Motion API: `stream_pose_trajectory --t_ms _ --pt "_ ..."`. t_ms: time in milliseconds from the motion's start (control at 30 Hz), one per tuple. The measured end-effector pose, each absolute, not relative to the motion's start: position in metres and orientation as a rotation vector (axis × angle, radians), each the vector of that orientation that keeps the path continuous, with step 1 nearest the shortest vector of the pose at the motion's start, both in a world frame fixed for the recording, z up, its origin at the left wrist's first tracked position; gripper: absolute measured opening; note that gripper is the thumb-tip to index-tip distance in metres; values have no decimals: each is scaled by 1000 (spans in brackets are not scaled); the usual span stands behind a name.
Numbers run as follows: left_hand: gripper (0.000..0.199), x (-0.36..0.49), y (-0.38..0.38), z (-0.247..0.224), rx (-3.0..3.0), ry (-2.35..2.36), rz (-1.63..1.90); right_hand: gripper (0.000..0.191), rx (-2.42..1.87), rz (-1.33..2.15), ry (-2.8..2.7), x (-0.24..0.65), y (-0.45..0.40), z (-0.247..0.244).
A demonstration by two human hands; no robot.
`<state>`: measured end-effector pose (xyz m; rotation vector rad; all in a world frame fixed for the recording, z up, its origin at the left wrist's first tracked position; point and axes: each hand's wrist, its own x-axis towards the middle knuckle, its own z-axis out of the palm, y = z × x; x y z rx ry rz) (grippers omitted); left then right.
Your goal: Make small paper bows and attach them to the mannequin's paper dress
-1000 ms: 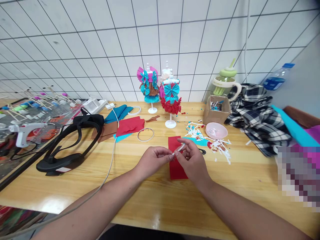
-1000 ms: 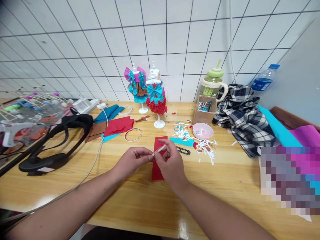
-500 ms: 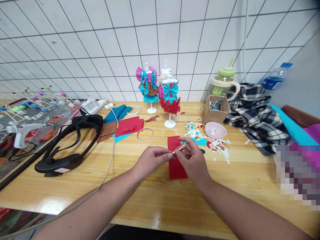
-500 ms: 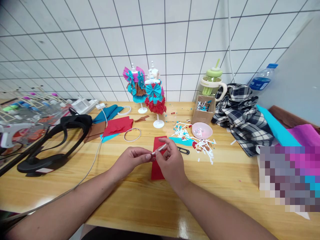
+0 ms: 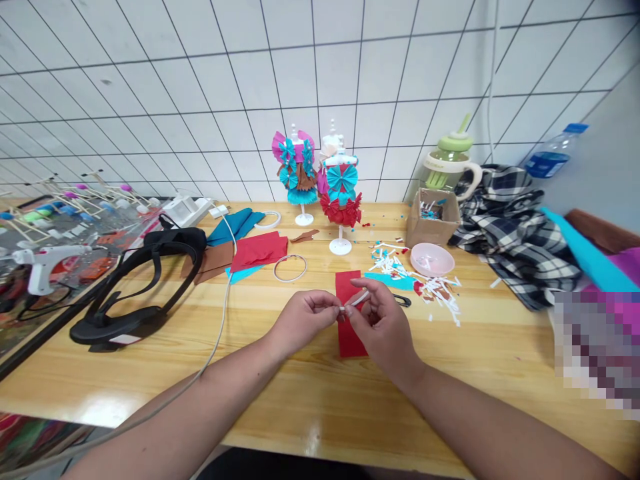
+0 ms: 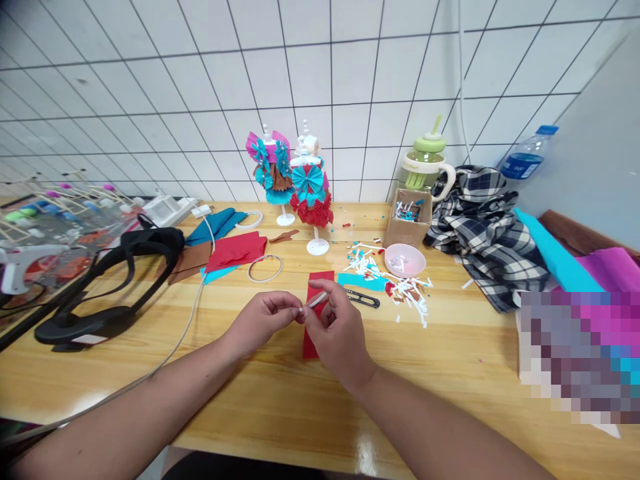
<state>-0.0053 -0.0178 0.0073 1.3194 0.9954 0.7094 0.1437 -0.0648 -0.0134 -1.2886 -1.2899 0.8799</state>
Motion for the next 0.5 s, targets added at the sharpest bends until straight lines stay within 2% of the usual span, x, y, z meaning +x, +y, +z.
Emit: stream_pose_trajectory --t_ms 500 --pt "15 -6 -20 8 1409 970 652 38 -1287 920 -1222 144 -62 -15"
